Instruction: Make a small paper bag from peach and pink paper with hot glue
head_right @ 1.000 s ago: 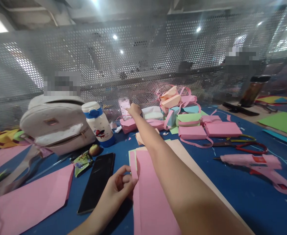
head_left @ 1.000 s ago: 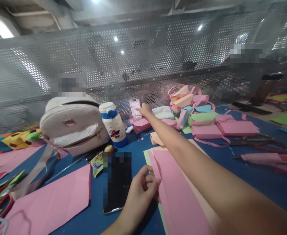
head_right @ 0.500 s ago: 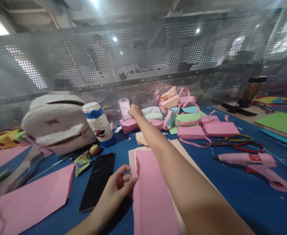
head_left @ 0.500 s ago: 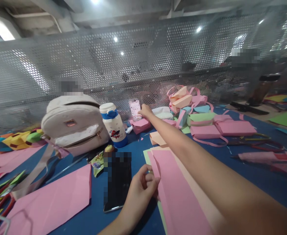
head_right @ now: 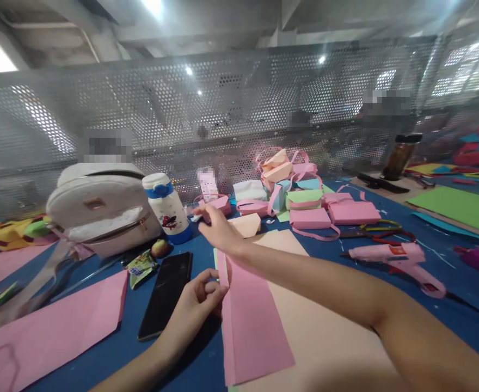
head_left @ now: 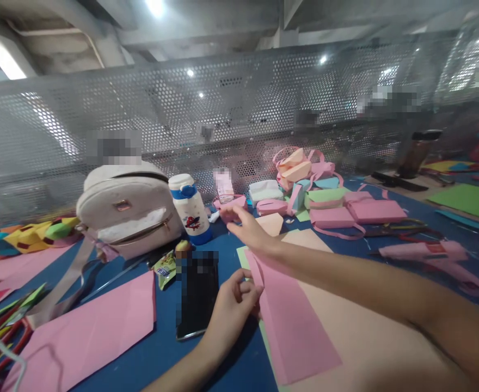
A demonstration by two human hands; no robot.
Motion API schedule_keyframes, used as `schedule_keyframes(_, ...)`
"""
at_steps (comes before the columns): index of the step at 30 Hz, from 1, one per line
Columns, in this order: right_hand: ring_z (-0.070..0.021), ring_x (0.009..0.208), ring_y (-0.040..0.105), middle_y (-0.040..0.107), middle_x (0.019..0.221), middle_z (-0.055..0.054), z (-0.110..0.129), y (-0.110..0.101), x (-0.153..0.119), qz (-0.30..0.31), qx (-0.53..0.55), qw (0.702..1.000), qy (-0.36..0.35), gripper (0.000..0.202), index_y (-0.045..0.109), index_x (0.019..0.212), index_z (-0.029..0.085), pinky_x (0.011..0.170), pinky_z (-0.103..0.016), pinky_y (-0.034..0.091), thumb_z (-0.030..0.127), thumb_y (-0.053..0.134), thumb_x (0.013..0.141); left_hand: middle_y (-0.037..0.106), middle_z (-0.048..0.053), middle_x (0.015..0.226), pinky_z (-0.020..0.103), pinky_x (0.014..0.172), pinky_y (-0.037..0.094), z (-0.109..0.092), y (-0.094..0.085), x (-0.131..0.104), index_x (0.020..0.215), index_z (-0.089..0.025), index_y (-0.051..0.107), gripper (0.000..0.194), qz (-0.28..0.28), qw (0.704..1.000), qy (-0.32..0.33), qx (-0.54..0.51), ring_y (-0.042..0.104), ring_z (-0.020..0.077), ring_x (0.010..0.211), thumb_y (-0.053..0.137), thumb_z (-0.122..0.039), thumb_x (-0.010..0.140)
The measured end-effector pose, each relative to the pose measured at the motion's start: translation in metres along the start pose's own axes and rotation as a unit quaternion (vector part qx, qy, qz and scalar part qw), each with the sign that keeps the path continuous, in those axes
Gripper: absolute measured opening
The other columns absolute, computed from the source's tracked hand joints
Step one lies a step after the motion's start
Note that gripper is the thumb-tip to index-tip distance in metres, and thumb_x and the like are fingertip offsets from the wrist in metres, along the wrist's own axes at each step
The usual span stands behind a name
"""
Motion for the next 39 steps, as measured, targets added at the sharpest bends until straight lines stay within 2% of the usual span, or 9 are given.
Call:
schedule_keyframes(4,-0.0205,0.119,0.056,0.063,0.123,-0.006,0.01,-0.033,-0.073,0.071,0.031,0.997,0.018,0.028,0.06,0.11,0.022,0.099,-0.038,0.045,0.014,0.05,0.085,0.055,-0.006,0.052,0.018,0.047,0.047,-0.001,0.001,0.0,0.076,-0.014,0.056,0.048,0.012,1.0,0.0,0.015,0.051,0.007,0.044,0.077,-0.057,0.068)
schedule_keyframes(9,-0.0263,0.137,0.039,0.041,0.149,-0.009,-0.01,-0.08,-0.123,0.104,0.116,0.968,0.199,0.04,0.05,0.129,0.029,0.098,-0.042,0.048,0.04,0.057,0.091,0.056,-0.004,0.054,0.017,0.047,0.042,-0.007,0.001,-0.004,0.074,-0.012,0.06,0.047,0.008,0.999,0.017,0.034,0.05,0.007,0.045,0.078,-0.055,0.068)
schedule_keyframes(12,-0.0257,0.142,0.032,0.033,0.155,-0.008,-0.025,-0.098,-0.14,0.082,0.162,0.938,0.296,0.054,0.045,0.134,0.031,0.107,-0.045,0.041,0.048,0.065,0.087,0.054,-0.004,0.054,0.016,0.048,0.038,-0.013,-0.002,-0.007,0.072,-0.013,0.061,0.042,-0.029,0.997,0.06,0.039,0.046,0.0063,0.049,0.078,-0.051,0.07)
schedule_keyframes(15,-0.0229,0.138,0.041,0.046,0.149,-0.007,-0.024,-0.102,-0.15,0.071,0.268,0.893,0.354,0.055,0.048,0.134,0.029,0.114,-0.04,0.034,0.047,0.067,0.086,0.054,-0.004,0.056,0.015,0.049,0.035,-0.018,-0.005,-0.01,0.07,-0.013,0.061,0.037,-0.069,0.992,0.102,0.035,0.044,0.0064,0.052,0.078,-0.046,0.073)
schedule_keyframes(19,-0.0261,0.13,0.052,0.06,0.136,-0.01,-0.005,-0.088,-0.152,0.157,0.394,0.84,0.337,0.043,0.06,0.127,0.023,0.109,-0.037,0.041,0.046,0.061,0.091,0.057,-0.003,0.061,0.014,0.049,0.036,-0.019,-0.007,-0.01,0.071,-0.014,0.062,0.033,-0.095,0.989,0.112,0.025,0.046,0.0061,0.054,0.077,-0.043,0.075)
schedule_keyframes(25,-0.025,0.117,0.062,0.061,0.134,-0.012,-0.013,-0.082,-0.142,0.119,0.395,0.87,0.27,0.06,0.049,0.139,0.022,0.096,-0.036,0.051,0.031,0.073,0.084,0.065,0.0,0.059,0.02,0.047,0.048,-0.008,0.001,-0.001,0.087,-0.015,0.06,0.039,-0.01,0.999,0.033,-0.019,0.058,0.0106,0.045,0.078,-0.047,0.074)
schedule_keyframes(31,-0.0245,0.089,0.072,0.074,0.099,-0.012,-0.022,-0.082,-0.152,0.16,0.347,0.892,0.242,0.041,0.066,0.119,0.014,0.077,-0.033,0.055,0.039,0.07,0.086,0.066,-0.002,0.053,0.019,0.048,0.049,0.001,0.0,0.003,0.085,-0.017,0.052,0.047,0.005,0.999,-0.018,-0.028,0.06,0.0105,0.043,0.082,-0.05,0.068)
schedule_keyframes(35,-0.0236,0.083,0.07,0.073,0.088,-0.009,-0.02,-0.082,-0.157,0.197,0.3,0.9,0.245,0.04,0.071,0.106,0.012,0.072,-0.03,0.054,0.045,0.07,0.084,0.063,-0.001,0.054,0.019,0.049,0.048,0.003,0.005,-0.001,0.077,-0.014,0.056,0.047,0.039,0.998,-0.045,0.019,0.06,0.0098,0.046,0.08,-0.053,0.068)
schedule_keyframes(39,-0.026,0.092,0.067,0.072,0.092,-0.008,-0.016,-0.084,-0.159,0.184,0.233,0.914,0.278,0.048,0.066,0.112,0.016,0.075,-0.031,0.055,0.046,0.076,0.077,0.061,0.0,0.056,0.02,0.05,0.045,0.004,0.01,-0.005,0.073,-0.013,0.058,0.041,0.065,0.994,-0.057,0.067,0.059,0.0102,0.047,0.078,-0.049,0.071)
Point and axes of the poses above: each hand's wrist, its own x-axis towards the middle knuckle, its own y-axis out of the palm, z = x × y, the point moved 4 cm from there along x, towards the middle knuckle
